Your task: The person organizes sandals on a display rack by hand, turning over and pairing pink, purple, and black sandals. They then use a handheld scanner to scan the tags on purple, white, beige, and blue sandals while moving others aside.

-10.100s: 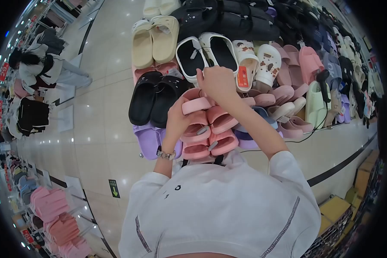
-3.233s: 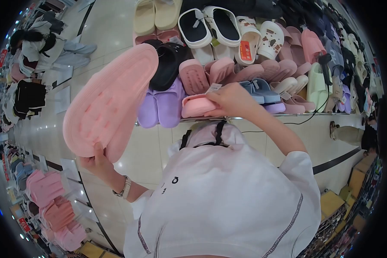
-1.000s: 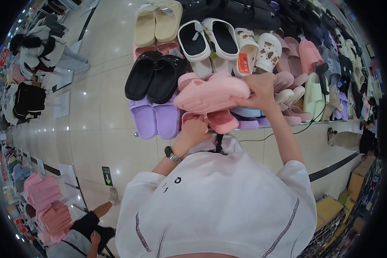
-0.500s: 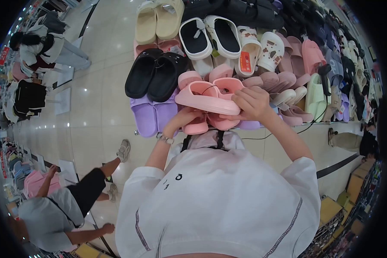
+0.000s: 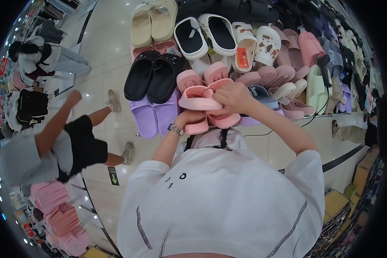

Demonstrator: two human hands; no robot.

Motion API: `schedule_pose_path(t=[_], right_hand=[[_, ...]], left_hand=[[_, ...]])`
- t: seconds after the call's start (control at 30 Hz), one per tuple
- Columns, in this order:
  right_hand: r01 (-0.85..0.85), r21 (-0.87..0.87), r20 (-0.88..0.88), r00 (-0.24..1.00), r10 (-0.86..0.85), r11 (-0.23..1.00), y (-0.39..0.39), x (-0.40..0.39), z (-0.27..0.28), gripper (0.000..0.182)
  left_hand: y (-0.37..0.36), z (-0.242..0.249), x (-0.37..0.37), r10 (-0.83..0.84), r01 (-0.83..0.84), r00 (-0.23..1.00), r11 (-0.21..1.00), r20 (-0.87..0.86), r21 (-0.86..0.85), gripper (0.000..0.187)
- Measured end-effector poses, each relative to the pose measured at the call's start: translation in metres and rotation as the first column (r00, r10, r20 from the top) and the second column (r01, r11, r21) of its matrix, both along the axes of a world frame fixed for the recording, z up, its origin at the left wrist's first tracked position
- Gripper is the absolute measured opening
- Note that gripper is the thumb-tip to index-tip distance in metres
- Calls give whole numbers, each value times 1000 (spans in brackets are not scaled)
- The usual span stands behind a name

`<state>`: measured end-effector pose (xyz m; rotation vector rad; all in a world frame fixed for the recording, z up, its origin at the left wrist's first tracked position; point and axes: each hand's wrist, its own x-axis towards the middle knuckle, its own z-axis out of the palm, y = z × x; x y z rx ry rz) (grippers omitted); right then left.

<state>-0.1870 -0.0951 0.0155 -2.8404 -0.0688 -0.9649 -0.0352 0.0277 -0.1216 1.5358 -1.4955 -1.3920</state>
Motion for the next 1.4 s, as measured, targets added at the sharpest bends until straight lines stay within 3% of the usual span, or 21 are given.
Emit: schedule_pose_path(t=[0.03, 0.13, 0.17, 0.2, 0.27, 0.33, 0.37, 0.4, 0.43, 0.47, 0.53, 0.57, 0.67, 0.73, 0.8, 0.9, 1.03, 1.1, 1.2, 1.3, 1.4], right_hand=[[1, 1, -1, 1000, -1, 1000, 0, 0, 0, 38], [-27, 5, -133, 991, 28, 1000, -3, 4, 1, 38], [-2, 50, -224, 974, 14, 999, -9, 9, 6, 38], [27, 91, -312, 950, 2, 996, -12, 13, 11, 39], [28, 115, -346, 938, 14, 993, -14, 21, 16, 39], [21, 154, -417, 908, 46, 988, -12, 27, 14, 41], [23, 159, -419, 907, 47, 987, -9, 31, 11, 41], [5, 154, -421, 905, 61, 988, -4, 34, 8, 42], [-15, 150, -424, 902, 78, 989, 0, 37, 5, 43], [-16, 155, -427, 900, 82, 988, 4, 42, 1, 43], [67, 104, -567, 824, 3, 992, 6, 47, -5, 45], [64, 102, -567, 824, 5, 993, 5, 46, -4, 45], [54, 100, -517, 856, 6, 994, -9, 29, 6, 46], [90, 403, -588, 788, 182, 911, -19, 13, 13, 46], [104, 367, -601, 785, 150, 924, -26, 4, 7, 44], [38, 337, -584, 792, 177, 941, -11, 3, 14, 37], [59, 372, -533, 830, 161, 926, -9, 15, -6, 37], [78, 392, -533, 832, 157, 917, -8, 16, -10, 38], [150, 410, -565, 816, 121, 900, -6, 19, -23, 38], [187, 419, -565, 820, 94, 888, -17, 21, -51, 37], [190, 422, -526, 848, 69, 886, -23, 21, -68, 37]], left_hand=[[0, -8, 1, 23, -3, 988, 991, -154, 133, 32], [8, 1, 1, 55, -28, 983, 988, -176, 153, 29], [8, -8, 5, 65, -31, 990, 966, -124, 257, 28], [13, 0, 8, 63, -30, 991, 966, -121, 256, 28], [27, 43, 17, 131, -131, 991, 989, 10, 66, 32], [30, 115, 26, 107, -223, 956, 870, 274, 440, 36], [36, 127, 27, 103, -221, 956, 868, 273, 445, 36], [43, 134, 26, 345, -396, 835, 918, 428, 34, 40], [46, 138, 24, 602, -458, 659, 797, 451, -395, 47], [41, 139, 22, 601, -461, 659, 798, 452, -389, 47], [21, 138, 15, 597, -475, 800, 693, 62, -543, 51], [21, 139, 20, 469, -432, 881, 850, 59, -301, 53], [24, 135, 11, 416, -387, 908, 882, 57, -268, 51], [34, 142, 5, 415, -389, 909, 868, 22, -307, 43], [46, 122, 9, 438, -378, 875, 885, 206, -272, 37], [46, 114, 2, 444, -357, 851, 881, 282, -310, 33], [33, 114, 12, 413, -346, 886, 892, 212, -292, 34], [27, 123, 12, 404, -364, 913, 865, 50, -346, 33], [26, 94, 25, 408, -395, 912, 900, 38, -185, 34], [19, 69, 31, 395, -363, 906, 909, 149, -204, 35], [10, 50, 35, 421, -382, 901, 884, 105, -269, 34]])
